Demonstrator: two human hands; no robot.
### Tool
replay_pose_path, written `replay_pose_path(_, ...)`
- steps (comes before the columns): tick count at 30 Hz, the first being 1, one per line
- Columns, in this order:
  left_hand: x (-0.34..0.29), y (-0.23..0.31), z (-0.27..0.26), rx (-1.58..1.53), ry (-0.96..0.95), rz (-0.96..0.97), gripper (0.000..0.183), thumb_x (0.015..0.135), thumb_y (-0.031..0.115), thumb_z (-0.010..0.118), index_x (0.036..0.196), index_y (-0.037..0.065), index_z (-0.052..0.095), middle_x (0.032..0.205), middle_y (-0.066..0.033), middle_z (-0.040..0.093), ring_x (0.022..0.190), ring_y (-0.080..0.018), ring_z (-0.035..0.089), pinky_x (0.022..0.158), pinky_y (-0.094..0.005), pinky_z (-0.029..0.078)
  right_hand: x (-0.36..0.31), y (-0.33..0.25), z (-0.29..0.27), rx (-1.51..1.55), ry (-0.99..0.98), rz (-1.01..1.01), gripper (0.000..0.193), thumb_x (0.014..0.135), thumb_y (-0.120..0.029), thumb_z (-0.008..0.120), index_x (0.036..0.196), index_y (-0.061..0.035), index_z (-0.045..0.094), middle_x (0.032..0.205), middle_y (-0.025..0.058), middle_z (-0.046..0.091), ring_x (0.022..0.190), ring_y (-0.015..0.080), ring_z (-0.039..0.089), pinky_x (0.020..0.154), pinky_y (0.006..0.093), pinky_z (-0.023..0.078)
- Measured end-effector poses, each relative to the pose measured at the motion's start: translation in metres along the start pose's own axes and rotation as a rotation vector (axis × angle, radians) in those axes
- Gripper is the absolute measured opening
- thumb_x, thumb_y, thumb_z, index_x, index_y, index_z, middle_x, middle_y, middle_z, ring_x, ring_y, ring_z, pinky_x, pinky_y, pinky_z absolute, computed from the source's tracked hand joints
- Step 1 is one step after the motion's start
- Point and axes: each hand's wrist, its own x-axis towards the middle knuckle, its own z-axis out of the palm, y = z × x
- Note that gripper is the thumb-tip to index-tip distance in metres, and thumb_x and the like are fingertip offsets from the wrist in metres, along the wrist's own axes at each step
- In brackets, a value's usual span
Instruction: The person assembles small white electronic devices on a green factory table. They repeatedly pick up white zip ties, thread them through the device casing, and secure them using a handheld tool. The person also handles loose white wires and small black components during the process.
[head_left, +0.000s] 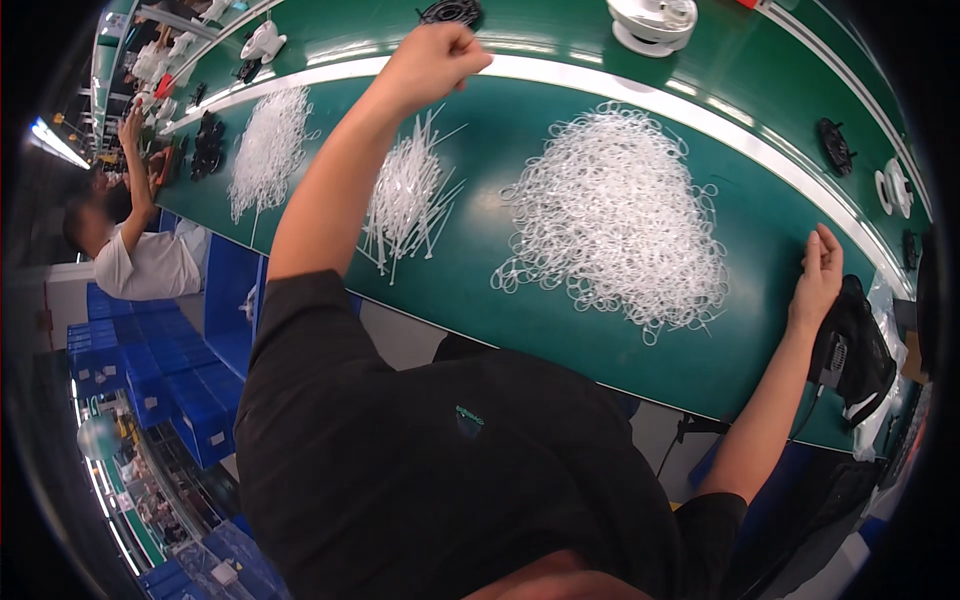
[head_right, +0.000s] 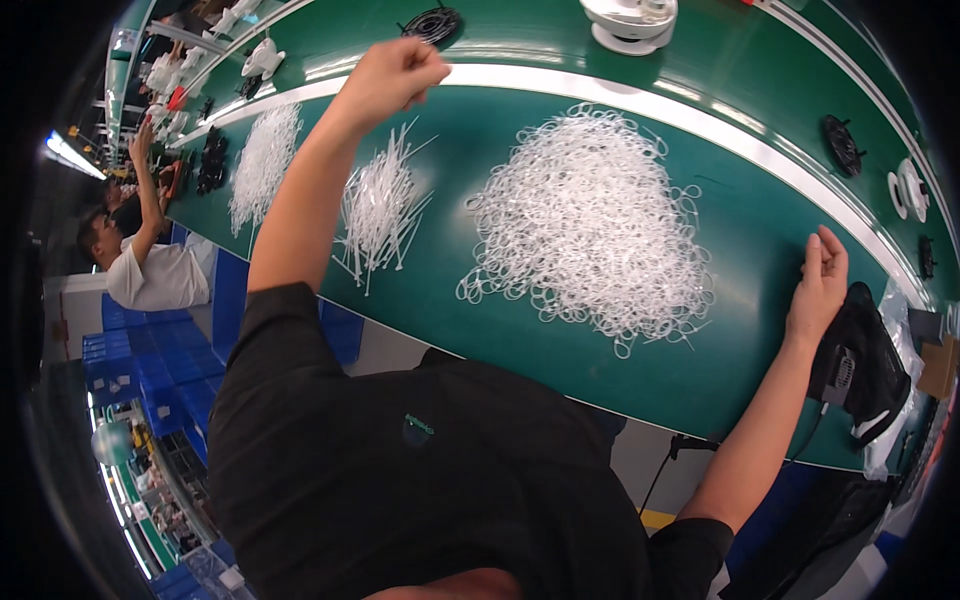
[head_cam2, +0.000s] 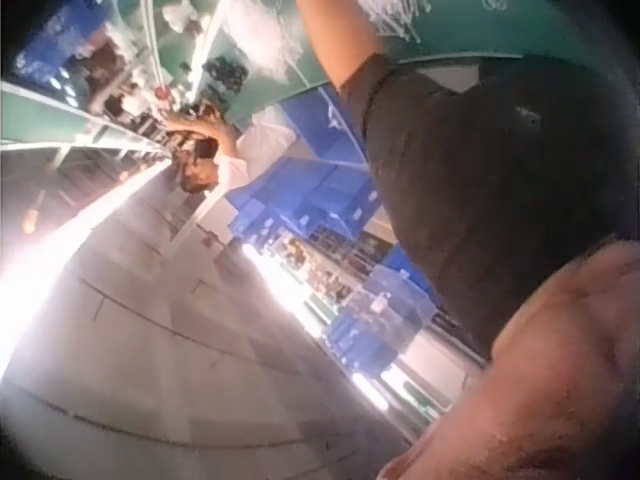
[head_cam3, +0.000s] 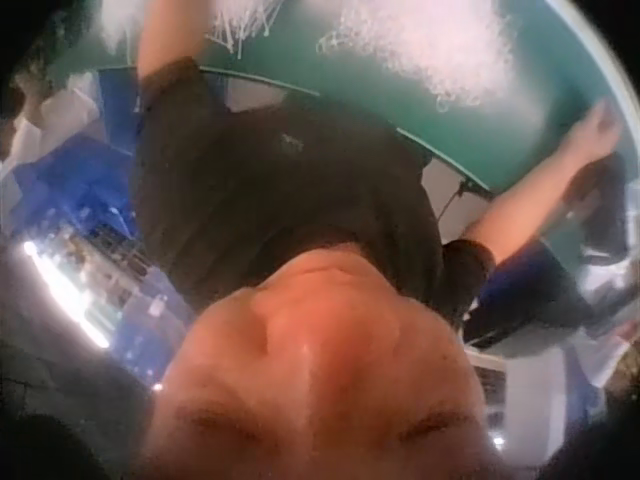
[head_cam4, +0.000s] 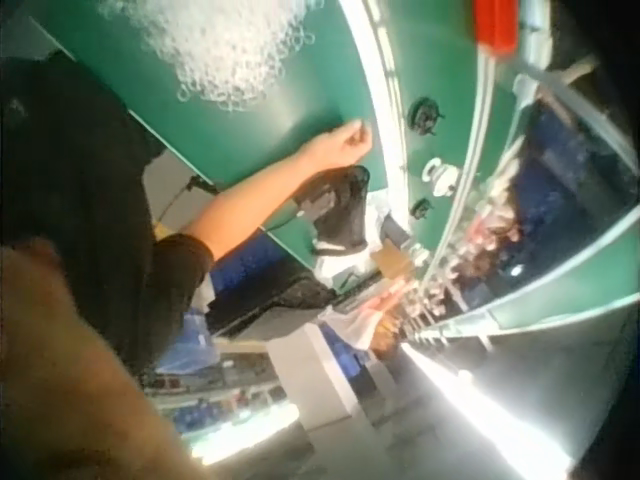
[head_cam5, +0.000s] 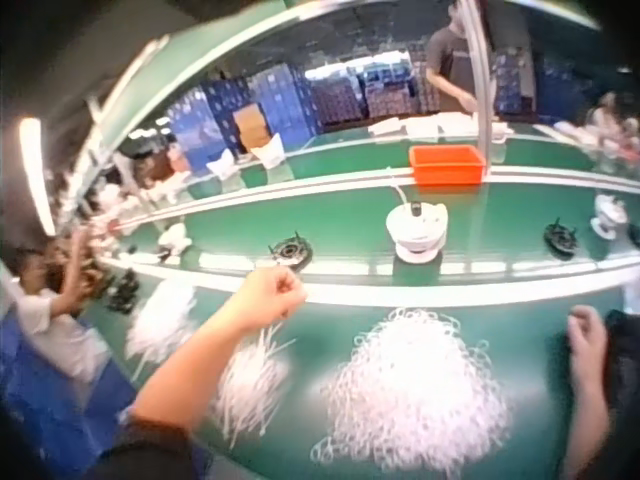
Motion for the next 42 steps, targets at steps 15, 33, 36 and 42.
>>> replay_pose_path(15,-0.059,-0.068,0.009,0.394,0.058,-0.102,0.014,0.081,0.014,0.075,0.087,0.002,0.071,0.079,-0.0122,0.07,0.075,-0.0253,0.067,0.07,-0.0366,0.053,-0.008,-0.003,0.001,-0.274,-0.018,-0.071,0.027,0.098,-0.019,0.065,0.116,0.0005,0.066,0.098,0.0029,0.066,0.088,0.0087,0.06,0.082,0.0226,0.048)
replay_pose_path(33,-0.071,-0.067,0.018,0.365,0.082,-0.161,0.007,0.085,0.008,0.064,0.09,0.004,0.067,0.1,-0.0181,0.066,0.094,-0.0363,0.066,0.081,-0.047,0.052,-0.004,-0.005,-0.003,-0.239,-0.131,-0.152,0.024,0.1,-0.016,0.061,0.113,0.0039,0.063,0.1,0.0054,0.064,0.091,0.0124,0.059,0.084,0.0261,0.047)
replay_pose_path(36,-0.064,-0.058,0.011,0.13,0.251,-0.011,0.007,0.088,0.009,0.063,0.089,0.002,0.065,0.097,-0.0173,0.066,0.092,-0.0362,0.065,0.08,-0.0446,0.051,-0.005,-0.025,-0.009,-0.229,-0.077,-0.205,0.023,0.1,-0.015,0.06,0.113,0.0043,0.063,0.1,0.0062,0.064,0.091,0.0132,0.059,0.085,0.0263,0.047)
replay_pose_path(42,-0.055,-0.046,-0.013,-0.243,0.534,0.192,0.01,0.094,0.011,0.063,0.095,0.001,0.063,0.081,-0.0084,0.067,0.07,-0.0169,0.061,0.064,-0.0307,0.049,-0.02,-0.121,0.045,-0.104,-0.066,-0.366,0.021,0.099,-0.006,0.059,0.116,0.0057,0.061,0.114,0.0091,0.064,0.101,0.0157,0.061,0.093,0.0286,0.048)
